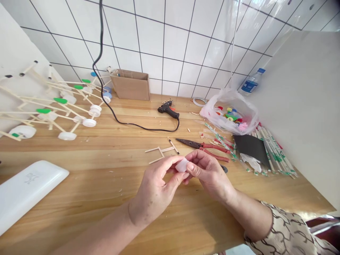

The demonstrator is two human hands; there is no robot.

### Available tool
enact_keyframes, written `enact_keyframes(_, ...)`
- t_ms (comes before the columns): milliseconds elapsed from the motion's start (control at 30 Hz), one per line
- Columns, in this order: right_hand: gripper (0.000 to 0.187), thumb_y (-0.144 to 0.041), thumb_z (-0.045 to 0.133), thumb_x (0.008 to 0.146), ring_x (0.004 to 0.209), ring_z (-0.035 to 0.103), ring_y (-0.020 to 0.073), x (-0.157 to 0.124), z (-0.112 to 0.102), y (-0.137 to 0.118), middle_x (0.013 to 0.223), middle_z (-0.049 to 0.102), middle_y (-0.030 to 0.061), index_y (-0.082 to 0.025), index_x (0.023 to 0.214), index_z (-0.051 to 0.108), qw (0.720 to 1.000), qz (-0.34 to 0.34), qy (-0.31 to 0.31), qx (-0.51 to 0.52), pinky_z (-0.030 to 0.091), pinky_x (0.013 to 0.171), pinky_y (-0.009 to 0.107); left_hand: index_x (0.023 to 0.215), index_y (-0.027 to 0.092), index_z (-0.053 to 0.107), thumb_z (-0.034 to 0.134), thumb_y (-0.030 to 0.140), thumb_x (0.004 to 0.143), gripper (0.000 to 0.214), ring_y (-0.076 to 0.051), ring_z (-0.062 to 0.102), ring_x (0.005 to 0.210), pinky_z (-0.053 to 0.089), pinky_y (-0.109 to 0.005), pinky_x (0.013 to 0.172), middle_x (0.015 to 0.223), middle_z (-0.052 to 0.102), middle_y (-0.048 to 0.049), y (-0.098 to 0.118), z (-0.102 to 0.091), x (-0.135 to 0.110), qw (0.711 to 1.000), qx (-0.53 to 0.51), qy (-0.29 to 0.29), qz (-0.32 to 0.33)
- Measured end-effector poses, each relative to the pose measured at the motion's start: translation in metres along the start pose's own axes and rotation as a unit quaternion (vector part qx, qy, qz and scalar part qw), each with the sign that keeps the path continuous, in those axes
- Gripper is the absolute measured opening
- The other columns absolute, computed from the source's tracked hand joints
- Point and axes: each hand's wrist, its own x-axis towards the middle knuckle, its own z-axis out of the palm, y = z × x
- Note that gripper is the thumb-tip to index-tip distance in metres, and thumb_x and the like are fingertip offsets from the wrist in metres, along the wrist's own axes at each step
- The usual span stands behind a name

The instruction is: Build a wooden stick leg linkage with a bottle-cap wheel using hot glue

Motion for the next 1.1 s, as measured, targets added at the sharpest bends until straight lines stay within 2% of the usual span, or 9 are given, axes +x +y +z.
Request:
enact_keyframes(167, 0.031, -0.044, 0.068, 0.078, 0.060, 0.063, 0.0130, 0.001, -0.003, -0.009, 0.071, 0.068, 0.0039, -0.014, 0.083, 0.060, 1.000, 0.008, -0.008, -0.027, 0.053, 0.057, 0.027, 0.104, 0.014, 0.062, 0.058, 0.018, 0.084, 0.020, -0.013, 0.068, 0.078, 0.056, -0.019, 0.069, 0.092, 0.072, -0.0041, -0.003, -0.002, 0.001, 1.000, -0.002, -0.002, -0.008)
enact_keyframes(267, 0.032, -0.046, 0.066, 0.078, 0.055, 0.059, 0.0115, -0.001, -0.003, -0.013, 0.066, 0.065, 0.0019, -0.015, 0.080, 0.059, 0.996, 0.002, 0.008, -0.086, 0.049, 0.052, 0.024, 0.107, 0.013, 0.062, 0.055, 0.020, 0.086, 0.023, -0.014, 0.068, 0.082, 0.055, -0.019, 0.072, 0.096, 0.072, -0.0057, -0.003, -0.004, 0.002, 1.000, 0.022, 0.003, -0.004)
enact_keyframes(367, 0.034, -0.047, 0.067, 0.077, 0.049, 0.048, 0.0082, -0.007, -0.001, -0.010, 0.056, 0.054, -0.0027, -0.015, 0.074, 0.057, 0.980, -0.017, 0.047, -0.194, 0.039, 0.045, 0.021, 0.109, 0.011, 0.062, 0.055, 0.018, 0.086, 0.025, -0.014, 0.068, 0.086, 0.054, -0.019, 0.077, 0.098, 0.072, -0.0073, -0.004, -0.005, 0.001, 0.997, 0.072, 0.033, 0.027)
enact_keyframes(500, 0.038, -0.051, 0.061, 0.080, 0.049, 0.044, 0.0083, -0.011, 0.005, -0.001, 0.056, 0.051, -0.0020, -0.014, 0.075, 0.060, 0.964, -0.023, 0.031, -0.263, 0.034, 0.045, 0.022, 0.109, 0.008, 0.061, 0.054, 0.014, 0.086, 0.025, -0.014, 0.069, 0.088, 0.053, -0.017, 0.080, 0.100, 0.072, -0.0100, -0.008, -0.004, -0.001, 0.986, 0.118, 0.063, 0.097)
enact_keyframes(633, 0.039, -0.052, 0.061, 0.079, 0.043, 0.044, 0.0069, -0.011, 0.011, 0.002, 0.055, 0.052, -0.0022, -0.014, 0.070, 0.056, 0.981, 0.010, 0.033, -0.188, 0.033, 0.042, 0.021, 0.109, 0.008, 0.062, 0.056, 0.011, 0.085, 0.025, -0.012, 0.070, 0.082, 0.053, -0.015, 0.077, 0.096, 0.074, -0.0101, -0.010, -0.002, -0.002, 0.975, 0.149, 0.090, 0.140)
enact_keyframes(767, 0.037, -0.049, 0.065, 0.076, 0.041, 0.043, 0.0052, -0.009, 0.012, 0.001, 0.056, 0.054, -0.0023, -0.014, 0.067, 0.055, 0.993, 0.042, 0.027, -0.105, 0.030, 0.041, 0.019, 0.110, 0.006, 0.062, 0.057, 0.010, 0.084, 0.027, -0.014, 0.069, 0.087, 0.053, -0.016, 0.080, 0.100, 0.073, -0.0126, -0.007, -0.001, -0.003, 0.974, 0.143, 0.091, 0.149)
enact_keyframes(933, 0.036, -0.046, 0.065, 0.077, 0.041, 0.040, 0.0044, -0.010, 0.013, 0.002, 0.053, 0.052, -0.0030, -0.014, 0.066, 0.055, 0.995, 0.032, 0.031, -0.084, 0.026, 0.040, 0.019, 0.108, 0.006, 0.063, 0.059, 0.009, 0.083, 0.026, -0.012, 0.070, 0.083, 0.054, -0.015, 0.078, 0.098, 0.073, -0.0117, -0.006, 0.001, -0.002, 0.975, 0.128, 0.098, 0.154)
enact_keyframes(1100, 0.034, -0.044, 0.067, 0.076, 0.041, 0.037, 0.0041, -0.011, 0.014, 0.005, 0.052, 0.050, -0.0038, -0.014, 0.067, 0.055, 0.998, 0.030, 0.031, -0.050, 0.023, 0.040, 0.019, 0.108, 0.008, 0.064, 0.059, 0.009, 0.083, 0.026, -0.015, 0.069, 0.089, 0.054, -0.021, 0.085, 0.100, 0.073, -0.0100, -0.003, 0.004, -0.005, 0.976, 0.134, 0.100, 0.138)
